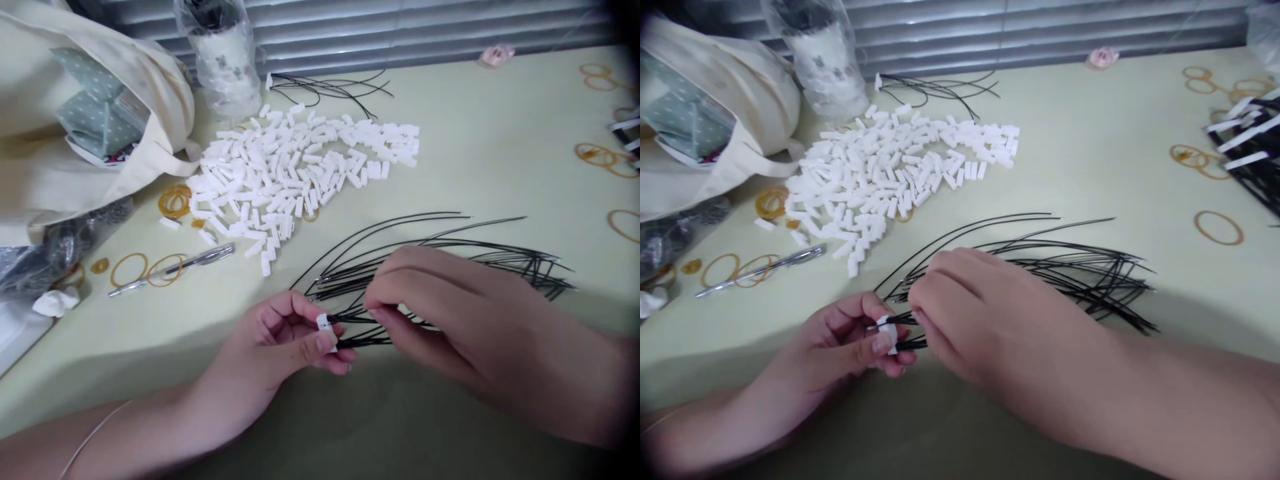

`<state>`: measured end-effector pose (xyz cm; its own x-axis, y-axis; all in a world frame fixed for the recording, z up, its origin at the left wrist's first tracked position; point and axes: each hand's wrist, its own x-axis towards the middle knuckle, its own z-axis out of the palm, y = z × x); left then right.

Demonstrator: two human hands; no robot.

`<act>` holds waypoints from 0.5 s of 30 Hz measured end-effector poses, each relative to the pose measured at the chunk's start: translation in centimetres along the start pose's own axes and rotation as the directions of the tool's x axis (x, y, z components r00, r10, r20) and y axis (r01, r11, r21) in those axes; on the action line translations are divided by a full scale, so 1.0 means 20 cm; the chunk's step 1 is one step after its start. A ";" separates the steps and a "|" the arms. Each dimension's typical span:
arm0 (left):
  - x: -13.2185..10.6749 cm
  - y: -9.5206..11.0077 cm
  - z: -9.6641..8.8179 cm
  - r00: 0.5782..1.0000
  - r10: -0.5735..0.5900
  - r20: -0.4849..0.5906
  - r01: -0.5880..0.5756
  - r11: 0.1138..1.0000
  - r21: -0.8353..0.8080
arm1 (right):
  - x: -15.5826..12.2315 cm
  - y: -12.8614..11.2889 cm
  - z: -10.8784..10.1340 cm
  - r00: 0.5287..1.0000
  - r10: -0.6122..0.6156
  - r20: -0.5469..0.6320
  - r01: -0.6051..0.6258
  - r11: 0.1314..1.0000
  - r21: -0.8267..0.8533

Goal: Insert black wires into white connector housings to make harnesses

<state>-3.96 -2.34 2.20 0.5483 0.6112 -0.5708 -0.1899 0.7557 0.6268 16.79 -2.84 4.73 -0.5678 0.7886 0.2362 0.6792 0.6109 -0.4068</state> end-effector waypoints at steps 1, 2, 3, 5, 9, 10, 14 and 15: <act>0.00 0.00 0.00 1.000 0.002 0.000 -0.002 1.000 -0.002 | -0.01 -0.01 0.00 1.000 0.011 0.025 -0.011 1.000 0.009; 0.00 0.00 0.00 1.000 0.002 -0.001 -0.002 1.000 -0.003 | -0.02 -0.01 -0.01 0.999 0.018 0.035 -0.019 1.000 0.013; 0.00 0.00 0.00 1.000 -0.001 -0.003 0.001 1.000 -0.001 | -0.02 -0.01 -0.01 0.999 0.027 0.038 -0.027 1.000 0.012; 0.00 0.00 0.00 1.000 -0.002 -0.008 0.002 1.000 -0.001 | -0.03 -0.01 -0.01 0.999 0.035 0.040 -0.035 0.999 0.007; 0.00 0.00 0.00 1.000 -0.008 -0.005 0.008 1.000 -0.003 | 0.00 0.00 0.00 0.998 0.046 0.043 -0.046 0.999 -0.001; 0.00 0.00 0.00 1.000 -0.009 -0.005 0.009 1.000 -0.001 | 0.00 0.00 0.00 0.998 0.043 0.036 -0.043 0.999 -0.006; 0.00 0.00 0.00 1.000 -0.012 0.000 0.012 1.000 -0.007 | 0.01 -0.01 0.02 0.999 0.046 0.028 -0.045 0.999 -0.018; 0.00 0.00 0.00 1.000 -0.011 0.002 0.011 1.000 -0.010 | 0.01 -0.01 0.02 0.999 0.046 0.027 -0.046 0.999 -0.015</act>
<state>-3.94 -2.27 2.24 0.5523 0.6020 -0.5767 -0.1921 0.7651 0.6146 16.44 -2.84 4.41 -0.5481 0.8137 0.1936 0.7115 0.5753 -0.4036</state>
